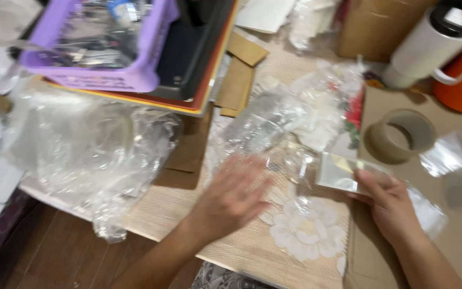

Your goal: The person organizes and places plastic sleeves into larger clear bags by hand, using scissors to cut tape and sealing the bags.

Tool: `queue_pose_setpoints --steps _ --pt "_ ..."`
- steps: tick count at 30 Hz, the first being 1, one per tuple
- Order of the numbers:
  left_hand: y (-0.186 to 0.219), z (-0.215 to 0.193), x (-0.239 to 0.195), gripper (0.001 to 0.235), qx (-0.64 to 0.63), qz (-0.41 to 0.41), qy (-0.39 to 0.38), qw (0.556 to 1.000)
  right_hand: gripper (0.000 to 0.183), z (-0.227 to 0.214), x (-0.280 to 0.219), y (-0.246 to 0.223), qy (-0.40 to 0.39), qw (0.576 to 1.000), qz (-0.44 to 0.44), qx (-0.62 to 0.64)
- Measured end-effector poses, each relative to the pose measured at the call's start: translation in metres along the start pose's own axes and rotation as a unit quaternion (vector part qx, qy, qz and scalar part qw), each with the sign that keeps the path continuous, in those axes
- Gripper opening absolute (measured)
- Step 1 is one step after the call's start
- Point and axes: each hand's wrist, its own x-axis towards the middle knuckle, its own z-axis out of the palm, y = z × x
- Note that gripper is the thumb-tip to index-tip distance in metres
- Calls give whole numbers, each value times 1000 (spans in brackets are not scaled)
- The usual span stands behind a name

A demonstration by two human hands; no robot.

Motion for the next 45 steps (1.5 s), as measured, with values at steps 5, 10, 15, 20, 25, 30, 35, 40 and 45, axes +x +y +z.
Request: queue_pose_setpoints --steps 5,10,15,20,25,30,35,40,45 --pt "-52 -52 -131 94 391 -317 -160 849 19 0 2 0 16 1000 -5 -10" --pt "-99 -85 -191 99 321 -439 -345 765 20 -19 27 37 -2 999 -43 20" --pt "-172 -120 -222 9 177 -507 -135 833 38 -11 26 38 16 999 31 -19" --pt "-215 -191 -204 15 244 -418 15 875 35 9 8 12 29 994 87 -52" --pt "-243 -188 -214 18 333 -428 -6 840 29 4 11 19 29 997 48 -58" --pt "-189 -165 -157 69 569 -152 -370 719 36 -2 18 26 12 997 68 -34" --pt "-195 -120 -178 61 518 298 -398 696 35 -6 17 28 -3 997 78 -17" --pt "-186 -110 -157 26 188 -46 -542 818 35 -7 16 24 -20 998 53 -9" --pt "-166 -93 -156 46 327 -35 -493 806 30 -13 23 27 -2 997 -43 -62"
